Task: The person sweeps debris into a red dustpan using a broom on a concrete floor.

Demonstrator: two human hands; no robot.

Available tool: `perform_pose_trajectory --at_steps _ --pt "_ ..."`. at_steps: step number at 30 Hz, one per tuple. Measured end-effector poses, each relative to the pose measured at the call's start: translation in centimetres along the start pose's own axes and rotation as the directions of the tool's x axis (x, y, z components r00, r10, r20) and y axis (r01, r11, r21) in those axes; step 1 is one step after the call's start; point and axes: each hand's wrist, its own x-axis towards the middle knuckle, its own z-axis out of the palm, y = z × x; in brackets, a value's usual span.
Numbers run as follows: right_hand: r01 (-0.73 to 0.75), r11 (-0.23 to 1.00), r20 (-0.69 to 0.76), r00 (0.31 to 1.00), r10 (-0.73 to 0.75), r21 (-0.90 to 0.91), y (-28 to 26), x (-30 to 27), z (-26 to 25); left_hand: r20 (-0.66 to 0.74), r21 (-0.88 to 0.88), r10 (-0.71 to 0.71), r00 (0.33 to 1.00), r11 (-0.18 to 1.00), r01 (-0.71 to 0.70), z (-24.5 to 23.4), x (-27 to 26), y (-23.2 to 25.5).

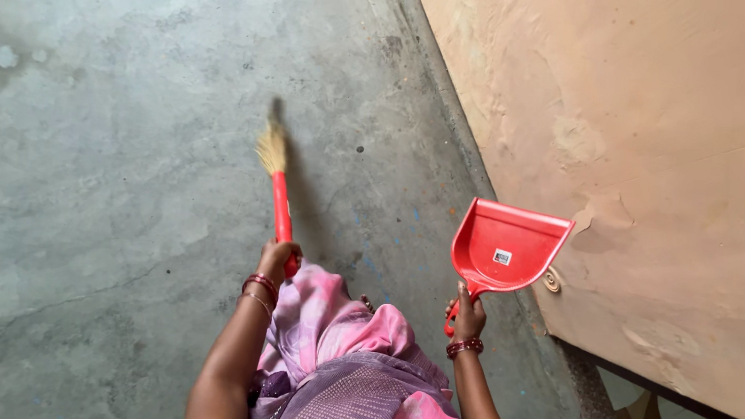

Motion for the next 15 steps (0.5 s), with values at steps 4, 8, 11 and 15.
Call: perform_pose_trajectory --at_steps 4,8,11,15 --pt "0.013 1.000 -0.081 0.997 -0.011 0.017 -0.8 0.5 0.2 0.059 0.061 0.049 0.997 0.997 -0.053 1.5 0.9 2.4" --pt "0.061 0.995 -0.126 0.991 -0.051 0.078 -2.2 2.0 2.5 0.226 0.237 -0.066 0.972 0.972 0.011 2.3 0.5 4.4" --pt "0.091 0.988 -0.121 0.990 -0.076 0.123 -3.3 3.6 4.8 0.415 0.291 -0.259 0.872 0.946 0.143 4.0 2.3 5.7" --pt "0.051 0.995 -0.135 0.990 -0.038 0.091 -5.7 5.2 8.7 0.441 0.531 -0.503 0.743 0.814 0.236 7.6 6.1 7.2"
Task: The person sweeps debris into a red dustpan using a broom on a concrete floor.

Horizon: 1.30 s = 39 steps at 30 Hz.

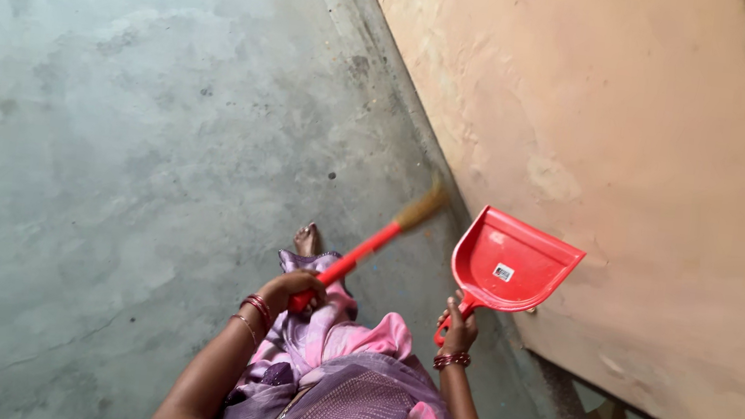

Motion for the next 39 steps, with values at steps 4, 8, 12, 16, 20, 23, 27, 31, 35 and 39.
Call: perform_pose_trajectory --at_steps 4,8,12,16,20,23,27,31,35,39 --pt "-0.012 0.999 0.009 1.000 0.012 -0.038 -2.2 1.3 5.2 0.175 0.101 -0.206 0.963 0.976 0.190 0.3 4.2 3.9" --pt "-0.045 0.998 0.011 0.999 0.046 -0.047 -3.8 2.4 10.4 0.060 -0.020 -0.220 0.974 0.975 0.222 -2.0 7.5 9.7" --pt "-0.016 0.988 0.065 0.997 0.027 -0.152 -5.3 3.5 14.5 -0.167 -0.199 -0.036 0.985 0.980 0.002 -7.4 9.6 16.8" --pt "0.006 0.979 0.123 0.992 0.020 -0.204 -6.1 5.2 17.8 -0.340 -0.346 0.119 0.933 0.906 -0.242 -12.1 10.3 22.4" --pt "0.051 0.973 0.206 0.979 -0.003 -0.227 -7.1 6.9 20.7 -0.426 -0.507 0.203 0.882 0.754 -0.419 -15.8 10.0 26.4" --pt "0.096 0.966 0.241 0.970 -0.036 -0.242 -8.4 8.3 22.8 -0.543 -0.488 0.231 0.808 0.696 -0.527 -17.6 9.3 29.1" --pt "0.116 0.963 0.273 0.961 -0.047 -0.242 -9.6 10.6 25.5 -0.564 -0.419 0.284 0.775 0.711 -0.565 -19.4 6.2 27.5" --pt "0.142 0.940 0.356 0.934 -0.023 -0.311 -10.2 12.6 28.9 -0.503 -0.306 0.275 0.819 0.830 -0.467 -16.9 3.5 22.8" --pt "0.140 0.939 0.493 0.869 0.037 -0.316 -11.0 16.2 33.9 -0.300 -0.467 0.194 0.934 0.824 -0.321 -12.3 4.0 19.6" --pt "0.194 0.921 0.618 0.784 0.061 -0.338 -13.3 21.1 38.3 -0.239 -0.664 0.077 0.968 0.715 -0.221 -9.0 5.5 19.3"
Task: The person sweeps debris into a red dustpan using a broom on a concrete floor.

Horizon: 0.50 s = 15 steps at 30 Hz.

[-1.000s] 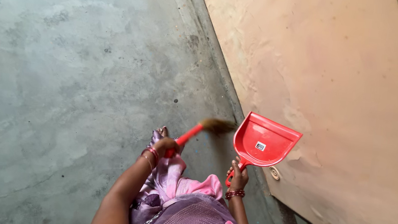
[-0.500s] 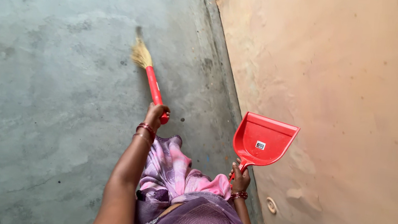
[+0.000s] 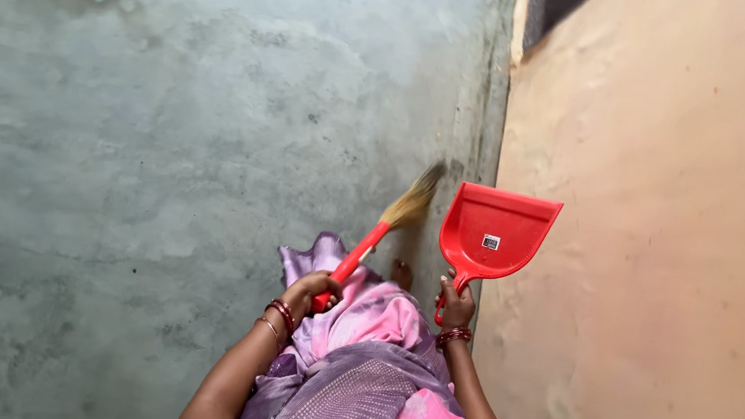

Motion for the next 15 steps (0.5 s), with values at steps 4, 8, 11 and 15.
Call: perform_pose_trajectory --at_steps 4,8,11,15 --pt "0.053 0.998 0.111 0.993 -0.051 -0.020 -3.0 5.4 -1.9 -0.225 -0.159 -0.109 0.968 0.984 0.074 0.6 0.8 2.8" --pt "0.008 0.999 0.133 0.991 -0.002 -0.044 -4.9 8.6 -4.5 -0.403 -0.044 0.276 0.873 0.947 -0.319 2.3 2.2 7.4" --pt "-0.032 0.998 0.183 0.982 0.042 -0.059 -6.3 11.1 -5.2 -0.427 -0.036 0.369 0.826 0.906 -0.423 4.7 2.6 9.5" --pt "-0.007 0.994 0.285 0.958 0.038 -0.109 -7.1 13.6 -4.9 -0.503 -0.091 0.431 0.749 0.836 -0.542 7.6 1.5 8.6"
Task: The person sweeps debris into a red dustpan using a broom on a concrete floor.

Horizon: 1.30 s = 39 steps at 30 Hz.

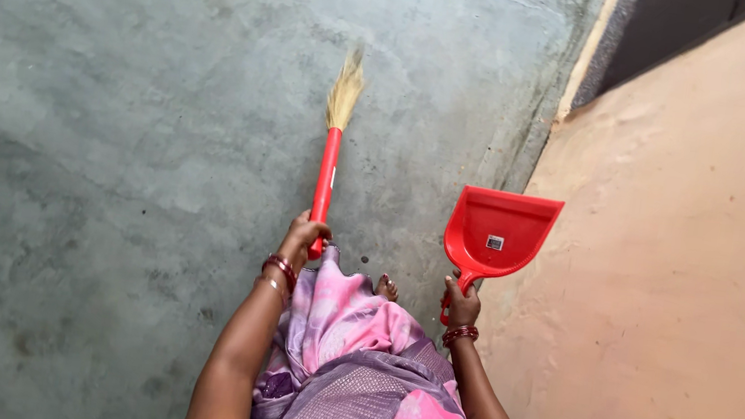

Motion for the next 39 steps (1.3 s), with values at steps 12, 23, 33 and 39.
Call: perform_pose_trajectory --at_steps 12,23,33,39 --pt "0.053 0.990 0.274 0.962 -0.015 -0.131 -2.4 6.1 2.4 -0.533 -0.607 -0.327 0.780 0.790 -0.083 2.0 -10.7 -10.6" --pt "-0.005 0.964 0.286 0.955 0.084 -0.265 -3.9 7.2 2.9 0.215 -0.372 -0.530 0.820 0.732 0.570 5.4 -4.1 -12.3" --pt "0.016 0.956 0.208 0.977 0.047 -0.294 -9.5 10.2 6.5 0.233 -0.327 -0.169 0.958 0.914 0.241 12.8 5.1 0.6" --pt "0.123 0.943 0.253 0.966 -0.043 -0.309 -11.5 12.7 12.3 0.094 -0.343 0.028 0.995 0.939 0.006 13.1 4.2 4.7"
